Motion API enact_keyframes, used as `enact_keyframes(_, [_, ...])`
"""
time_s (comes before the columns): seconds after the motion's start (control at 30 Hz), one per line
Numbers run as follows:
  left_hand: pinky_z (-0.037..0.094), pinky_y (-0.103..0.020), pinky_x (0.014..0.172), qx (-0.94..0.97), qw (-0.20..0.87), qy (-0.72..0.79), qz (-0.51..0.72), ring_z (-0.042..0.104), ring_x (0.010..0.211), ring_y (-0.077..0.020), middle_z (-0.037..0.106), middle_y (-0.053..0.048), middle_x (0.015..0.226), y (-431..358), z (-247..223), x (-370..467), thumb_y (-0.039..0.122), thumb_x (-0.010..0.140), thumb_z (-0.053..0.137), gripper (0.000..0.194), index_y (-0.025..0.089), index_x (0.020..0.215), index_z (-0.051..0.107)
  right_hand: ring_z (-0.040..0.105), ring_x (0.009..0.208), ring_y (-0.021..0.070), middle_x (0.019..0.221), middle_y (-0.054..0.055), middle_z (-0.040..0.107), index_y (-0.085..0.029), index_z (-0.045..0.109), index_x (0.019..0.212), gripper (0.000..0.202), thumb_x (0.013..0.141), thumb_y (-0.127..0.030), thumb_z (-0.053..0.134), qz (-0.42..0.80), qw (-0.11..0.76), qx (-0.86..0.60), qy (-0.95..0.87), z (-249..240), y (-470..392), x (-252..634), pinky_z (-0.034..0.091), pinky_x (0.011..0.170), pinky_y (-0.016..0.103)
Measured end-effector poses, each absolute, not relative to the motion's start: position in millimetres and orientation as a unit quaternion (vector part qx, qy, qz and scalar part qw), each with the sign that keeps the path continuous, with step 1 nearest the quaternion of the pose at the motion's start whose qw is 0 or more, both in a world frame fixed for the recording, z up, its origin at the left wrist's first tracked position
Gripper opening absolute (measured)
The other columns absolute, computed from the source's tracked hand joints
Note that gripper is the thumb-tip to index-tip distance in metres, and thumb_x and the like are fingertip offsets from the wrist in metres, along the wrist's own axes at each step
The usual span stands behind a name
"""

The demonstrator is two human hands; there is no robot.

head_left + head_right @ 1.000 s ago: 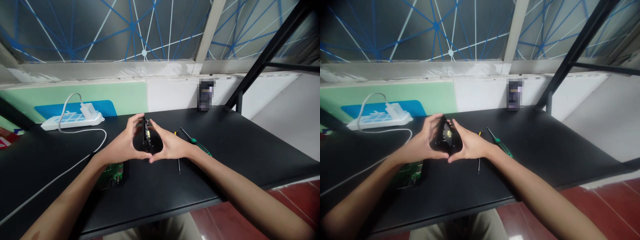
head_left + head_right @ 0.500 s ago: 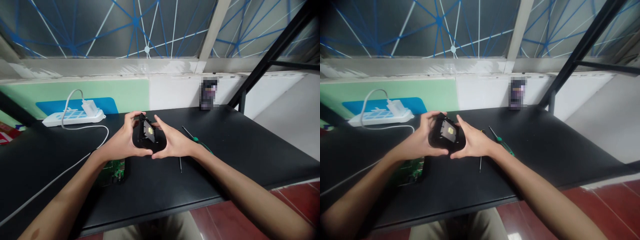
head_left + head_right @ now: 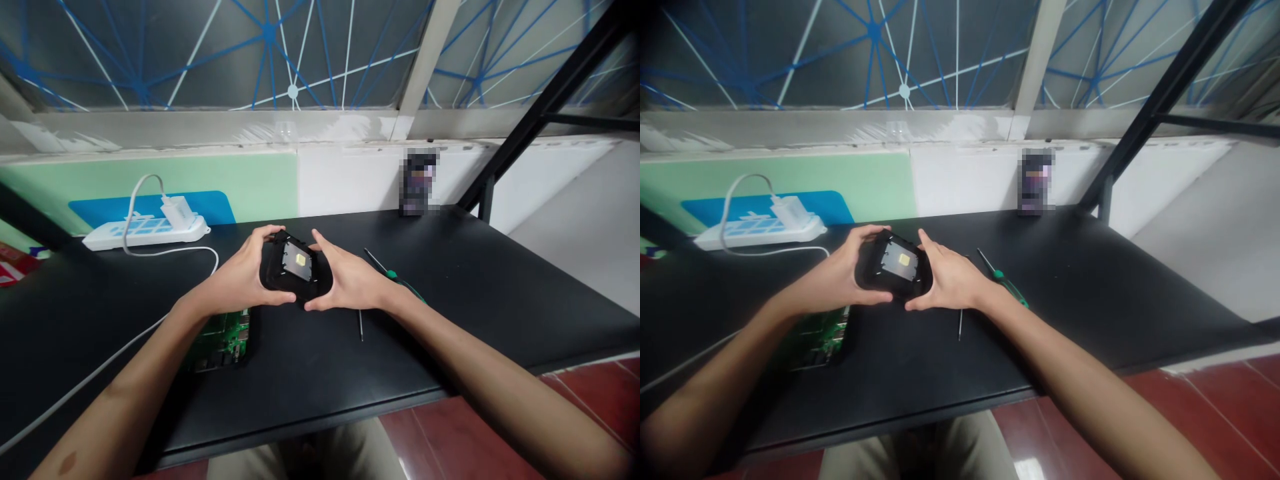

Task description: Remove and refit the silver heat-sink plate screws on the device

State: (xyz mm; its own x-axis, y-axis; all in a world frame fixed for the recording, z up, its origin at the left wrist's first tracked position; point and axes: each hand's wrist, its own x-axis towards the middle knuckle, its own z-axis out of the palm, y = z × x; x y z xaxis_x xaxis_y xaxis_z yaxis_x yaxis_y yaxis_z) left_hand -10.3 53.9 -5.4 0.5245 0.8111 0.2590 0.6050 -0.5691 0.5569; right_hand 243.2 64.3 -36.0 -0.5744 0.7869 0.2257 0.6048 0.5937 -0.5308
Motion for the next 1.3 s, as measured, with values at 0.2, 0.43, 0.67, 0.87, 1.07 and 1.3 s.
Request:
enact_keyframes(0.2, [0.028,-0.071,0.116,0.837,0.174,0.475,0.208,0.017,0.151,-0.0526,0.038,-0.017,0.158,57.1,-8.1,-14.0,0.06,0.066,0.083,0.106,0.025,0.152,0.031,0.046,0.142,0.0424,0.156,0.023,0.044,-0.013,-0.001,0.162,0.141,0.059,-0.06,0.083,0.207,0.227,-0.42,-0.854,-36.1,64.9,245.9,0.042,0.113,0.061])
enact_keyframes(0.43, [0.018,-0.068,0.122,0.848,0.152,0.464,0.204,0.017,0.152,-0.048,0.038,-0.019,0.159,59.6,-11.6,-14.0,0.063,0.066,0.082,0.108,0.021,0.153,0.033,0.045,0.142,0.0427,0.155,0.025,0.044,-0.01,0.002,0.162,0.141,0.059,-0.061,0.083,0.2,0.221,-0.432,-0.851,-36.8,65.2,246.6,0.042,0.114,0.061])
enact_keyframes(0.67, [0.021,-0.069,0.12,0.852,0.152,0.456,0.207,0.022,0.151,-0.0473,0.041,-0.017,0.158,61.4,-15.5,-17.6,0.061,0.069,0.082,0.103,0.025,0.153,0.034,0.047,0.14,0.0424,0.153,0.023,0.046,-0.014,0.002,0.162,0.137,0.061,-0.06,0.082,0.196,0.229,-0.427,-0.853,-38.0,65.0,247.8,0.043,0.112,0.063])
enact_keyframes(0.87, [0.024,-0.073,0.116,0.84,0.17,0.478,0.19,0.017,0.151,-0.0517,0.04,-0.017,0.159,62.6,-17.3,-18.3,0.069,0.07,0.078,0.103,0.024,0.154,0.038,0.048,0.138,0.041,0.147,0.023,0.048,-0.013,0.003,0.162,0.134,0.064,-0.06,0.081,0.197,0.235,-0.429,-0.849,-32.9,63.3,251.3,0.041,0.114,0.062])
enact_keyframes(1.07, [0.029,-0.07,0.115,0.834,0.171,0.484,0.202,0.03,0.148,-0.0488,0.05,-0.015,0.153,64.1,-16.5,-13.2,0.067,0.073,0.076,0.091,0.023,0.148,0.046,0.048,0.138,0.0415,0.148,0.022,0.048,-0.015,0.004,0.163,0.135,0.063,-0.062,0.081,0.198,0.244,-0.449,-0.836,-27.7,62.5,253.6,0.041,0.113,0.063])
enact_keyframes(1.3, [0.036,-0.065,0.113,0.825,0.167,0.501,0.201,0.038,0.144,-0.0461,0.052,-0.012,0.151,63.8,-17.2,-11.5,0.059,0.08,0.074,0.079,0.024,0.146,0.047,0.047,0.139,0.0401,0.146,0.025,0.05,-0.009,0.006,0.162,0.134,0.064,-0.066,0.078,0.198,0.23,-0.479,-0.824,-26.5,61.0,253.5,0.04,0.115,0.061])
